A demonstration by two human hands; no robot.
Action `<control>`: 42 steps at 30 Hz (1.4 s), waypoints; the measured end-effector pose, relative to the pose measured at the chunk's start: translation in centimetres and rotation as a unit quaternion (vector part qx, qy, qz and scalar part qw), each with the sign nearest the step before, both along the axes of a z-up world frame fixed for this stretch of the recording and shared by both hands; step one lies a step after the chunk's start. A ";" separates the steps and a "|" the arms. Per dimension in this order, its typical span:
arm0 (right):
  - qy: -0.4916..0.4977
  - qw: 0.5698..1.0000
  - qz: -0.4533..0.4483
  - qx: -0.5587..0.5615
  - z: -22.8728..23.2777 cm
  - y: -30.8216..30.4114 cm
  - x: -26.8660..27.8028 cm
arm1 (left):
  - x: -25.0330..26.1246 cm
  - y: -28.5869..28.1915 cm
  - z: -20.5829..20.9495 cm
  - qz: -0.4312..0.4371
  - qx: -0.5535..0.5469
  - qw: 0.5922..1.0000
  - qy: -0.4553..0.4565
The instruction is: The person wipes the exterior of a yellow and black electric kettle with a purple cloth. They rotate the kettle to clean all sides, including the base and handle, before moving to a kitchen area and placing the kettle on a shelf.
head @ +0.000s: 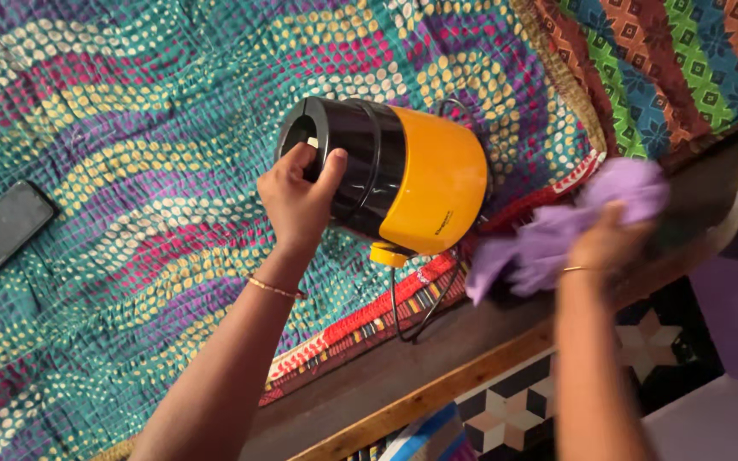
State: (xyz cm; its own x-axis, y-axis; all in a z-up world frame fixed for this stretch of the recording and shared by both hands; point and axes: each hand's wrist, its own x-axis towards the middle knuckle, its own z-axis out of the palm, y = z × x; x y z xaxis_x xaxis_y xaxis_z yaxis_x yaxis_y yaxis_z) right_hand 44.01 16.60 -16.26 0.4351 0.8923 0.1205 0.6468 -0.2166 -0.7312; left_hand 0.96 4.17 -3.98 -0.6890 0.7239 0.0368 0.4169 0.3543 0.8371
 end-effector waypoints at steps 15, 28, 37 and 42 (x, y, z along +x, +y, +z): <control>-0.206 0.830 0.494 -0.155 -14.9 -6.9 -12.9 | 0.7 1.5 8.1 0.089 -0.007 0.996 -0.010; -0.013 0.839 0.356 -0.412 8.9 10.5 1.9 | -1.6 -0.6 9.7 -0.025 -0.009 0.988 0.153; -0.302 0.890 0.340 -0.028 11.3 4.2 -5.6 | 2.2 2.6 7.7 -0.157 0.084 0.930 0.322; -0.185 0.936 0.293 0.061 7.6 -1.0 -8.7 | 5.1 2.8 3.8 -0.197 0.076 0.917 0.339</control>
